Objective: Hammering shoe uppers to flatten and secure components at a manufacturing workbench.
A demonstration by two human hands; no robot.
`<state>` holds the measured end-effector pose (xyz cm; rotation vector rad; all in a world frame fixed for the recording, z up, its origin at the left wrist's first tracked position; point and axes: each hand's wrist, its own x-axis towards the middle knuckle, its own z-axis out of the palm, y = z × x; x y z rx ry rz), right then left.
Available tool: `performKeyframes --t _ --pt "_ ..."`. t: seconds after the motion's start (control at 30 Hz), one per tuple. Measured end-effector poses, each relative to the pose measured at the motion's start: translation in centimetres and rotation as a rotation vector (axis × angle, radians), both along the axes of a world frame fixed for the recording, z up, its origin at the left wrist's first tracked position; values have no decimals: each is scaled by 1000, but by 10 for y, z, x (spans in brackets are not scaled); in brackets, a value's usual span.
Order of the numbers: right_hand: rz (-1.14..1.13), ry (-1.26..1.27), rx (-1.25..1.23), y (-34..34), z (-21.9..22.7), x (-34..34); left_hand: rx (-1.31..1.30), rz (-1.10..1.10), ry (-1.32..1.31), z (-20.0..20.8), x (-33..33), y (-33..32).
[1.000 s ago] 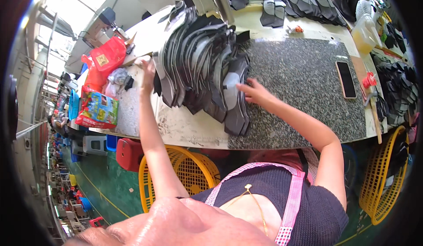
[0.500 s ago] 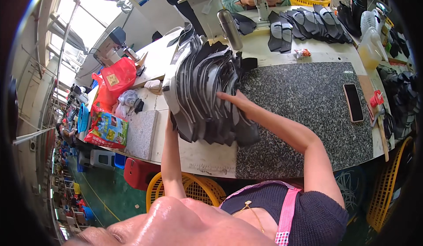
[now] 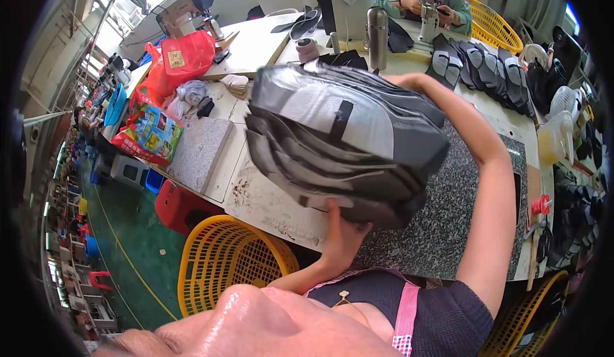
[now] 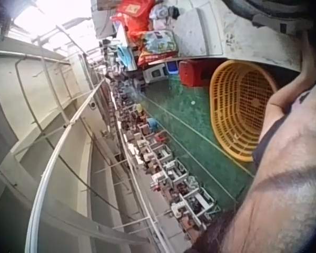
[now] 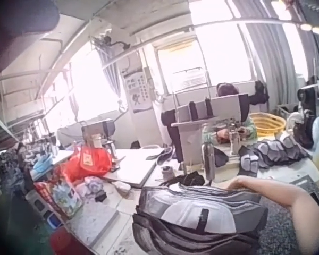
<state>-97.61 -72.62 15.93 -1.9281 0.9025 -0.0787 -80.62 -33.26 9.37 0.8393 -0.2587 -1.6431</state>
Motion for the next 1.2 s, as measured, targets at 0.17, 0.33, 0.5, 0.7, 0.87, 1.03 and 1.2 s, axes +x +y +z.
performKeyframes --t 0.17,0.33,0.5,0.7,0.87,1.03,1.2 --pt "242 -18 -42 -25 -48 -18 142 -263 0 13 -10 1" --pt "-182 205 85 34 42 10 15 -260 110 -5 -34 3" --pt "48 -36 -258 95 139 46 -215 -226 19 -31 -88 -20" --pt "-25 277 -1341 174 56 56 -297 -882 -415 12 -27 -34" --pt "-59 174 -1404 189 50 51 -808 -353 -1115 44 145 -82" --pt "-101 112 -1395 208 55 38 -544 398 -1801 15 218 -177" --pt "-179 62 -1349 213 48 18 -304 3 -2261 -21 182 -245"
